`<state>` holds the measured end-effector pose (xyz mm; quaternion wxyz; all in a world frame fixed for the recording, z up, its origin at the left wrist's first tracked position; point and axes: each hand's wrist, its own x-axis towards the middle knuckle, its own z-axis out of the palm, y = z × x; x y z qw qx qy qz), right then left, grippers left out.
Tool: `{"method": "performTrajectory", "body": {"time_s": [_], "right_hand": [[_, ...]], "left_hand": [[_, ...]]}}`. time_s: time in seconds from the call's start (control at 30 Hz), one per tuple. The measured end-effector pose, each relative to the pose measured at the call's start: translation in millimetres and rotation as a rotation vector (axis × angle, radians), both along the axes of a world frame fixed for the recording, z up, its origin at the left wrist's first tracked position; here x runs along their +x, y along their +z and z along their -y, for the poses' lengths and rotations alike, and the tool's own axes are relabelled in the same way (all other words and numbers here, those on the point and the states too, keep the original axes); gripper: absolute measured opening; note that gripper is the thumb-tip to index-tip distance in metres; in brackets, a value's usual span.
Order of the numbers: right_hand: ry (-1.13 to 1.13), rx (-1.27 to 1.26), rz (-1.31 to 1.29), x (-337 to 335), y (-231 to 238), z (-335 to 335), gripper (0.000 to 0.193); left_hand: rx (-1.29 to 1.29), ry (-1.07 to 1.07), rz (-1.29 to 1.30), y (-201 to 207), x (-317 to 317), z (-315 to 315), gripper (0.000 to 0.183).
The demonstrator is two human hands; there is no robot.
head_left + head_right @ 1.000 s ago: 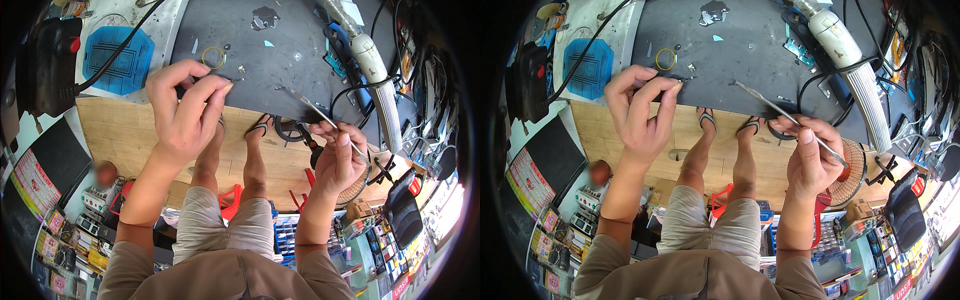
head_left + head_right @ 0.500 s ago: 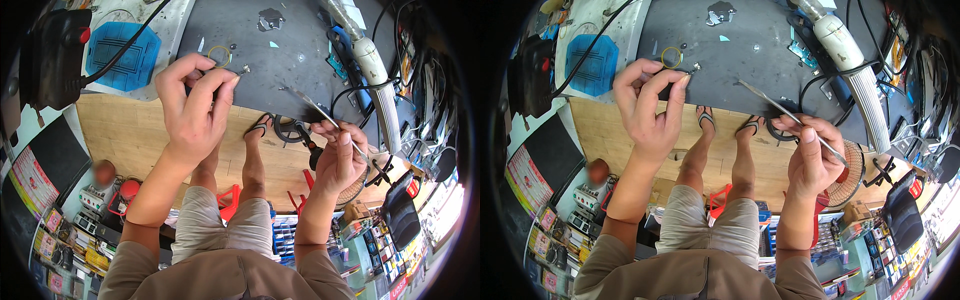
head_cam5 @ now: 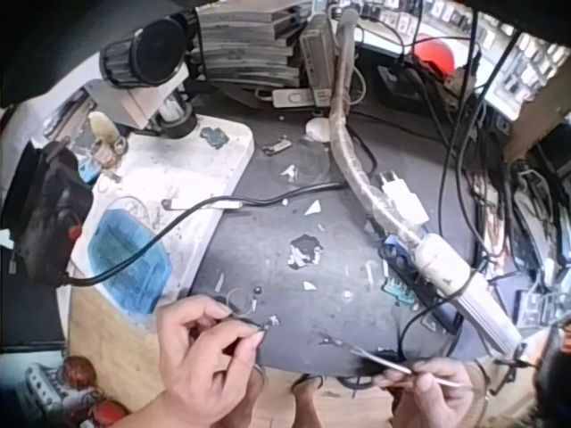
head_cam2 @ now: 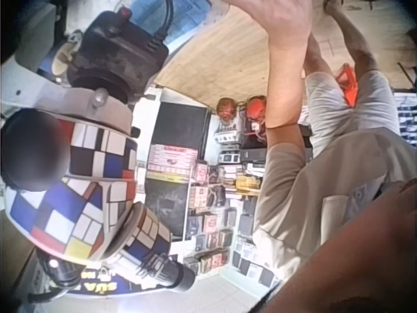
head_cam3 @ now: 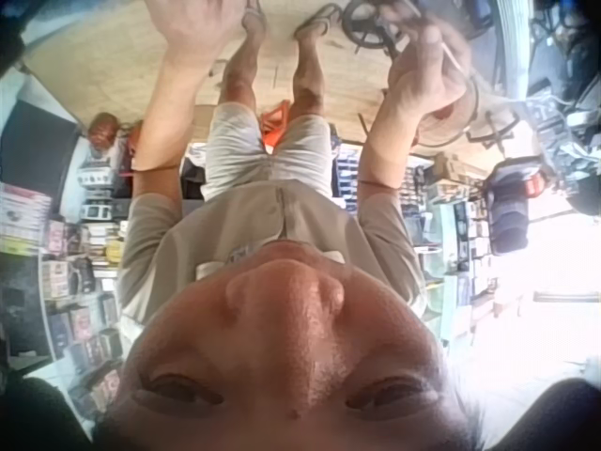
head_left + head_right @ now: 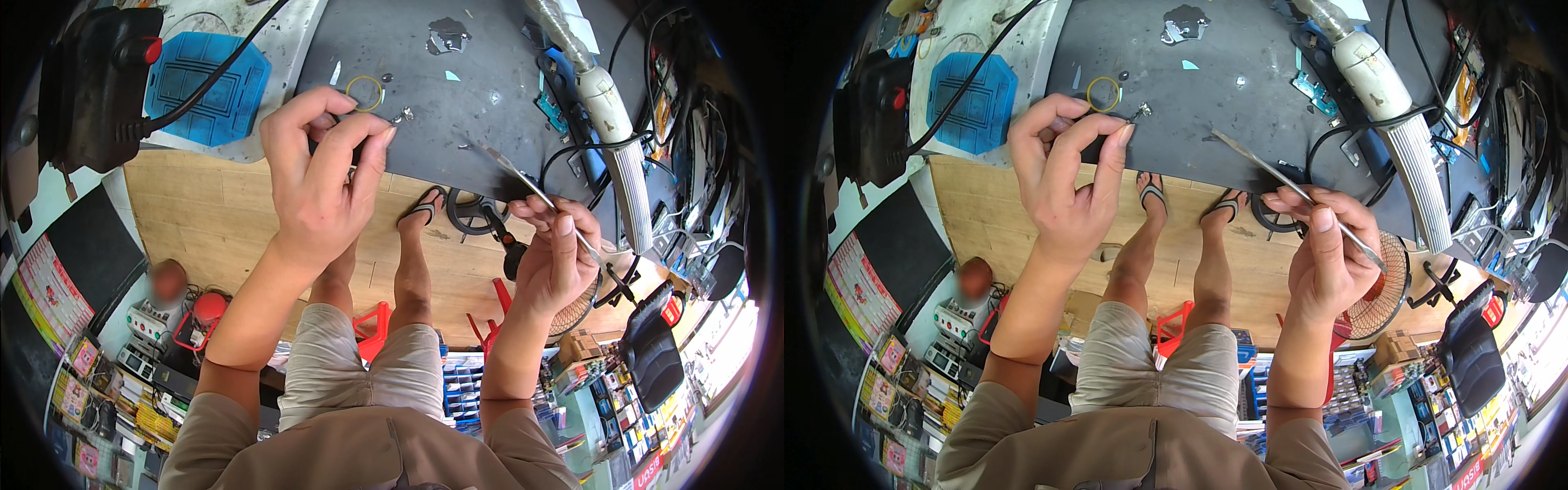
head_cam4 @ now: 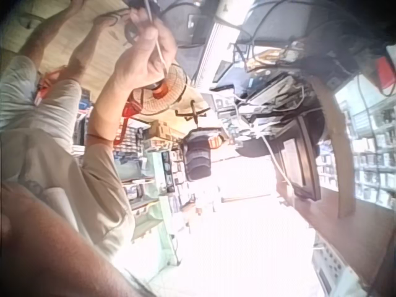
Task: The person walks to a workbench in an electronics shop and uses a small metal tool to scrape and adjust a tiny electronic component on a circuit board. The person handles the component and tool repeatedly while standing at the bench.
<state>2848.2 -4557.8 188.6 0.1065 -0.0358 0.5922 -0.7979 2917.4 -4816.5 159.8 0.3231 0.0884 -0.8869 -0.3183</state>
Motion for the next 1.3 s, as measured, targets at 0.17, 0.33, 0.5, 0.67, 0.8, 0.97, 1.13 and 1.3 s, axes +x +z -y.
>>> {"method": "performTrajectory", "body": {"time_s": [0.17,0.33,0.5,0.67,0.8,0.97,1.13,1.3], "right_hand": [[-0.002,0.008,0.001,-0.3,-0.2,-0.2,0.019],[0.003,0.006,0.002,-0.6,1.4,1.6,0.019],[0.003,0.005,0.003,-0.5,0.0,0.0,0.019],[0.000,0.007,0.007,-0.2,-0.5,-0.7,0.019],[-0.004,0.019,-0.004,0.5,5.8,2.6,0.021],[-0.039,0.066,-0.039,-3.7,19.4,15.3,0.022],[-0.059,0.196,-0.033,-24.0,29.7,49.3,0.027],[-0.083,0.239,0.030,-39.1,37.0,79.2,0.025]], "left_hand": [[-0.008,-0.010,0.049,3.6,2.5,0.3,0.021],[-0.011,-0.017,0.037,3.0,1.3,0.7,0.022],[0.004,-0.012,0.046,4.3,2.1,0.4,0.022],[0.027,-0.008,0.052,5.0,1.8,0.0,0.022],[0.048,-0.008,0.069,7.4,1.6,-1.7,0.022],[0.013,-0.002,0.059,8.2,2.0,0.4,0.021],[0.025,-0.011,0.061,7.7,0.7,-1.4,0.020],[0.027,-0.008,0.053,7.6,2.0,0.2,0.020]]}}
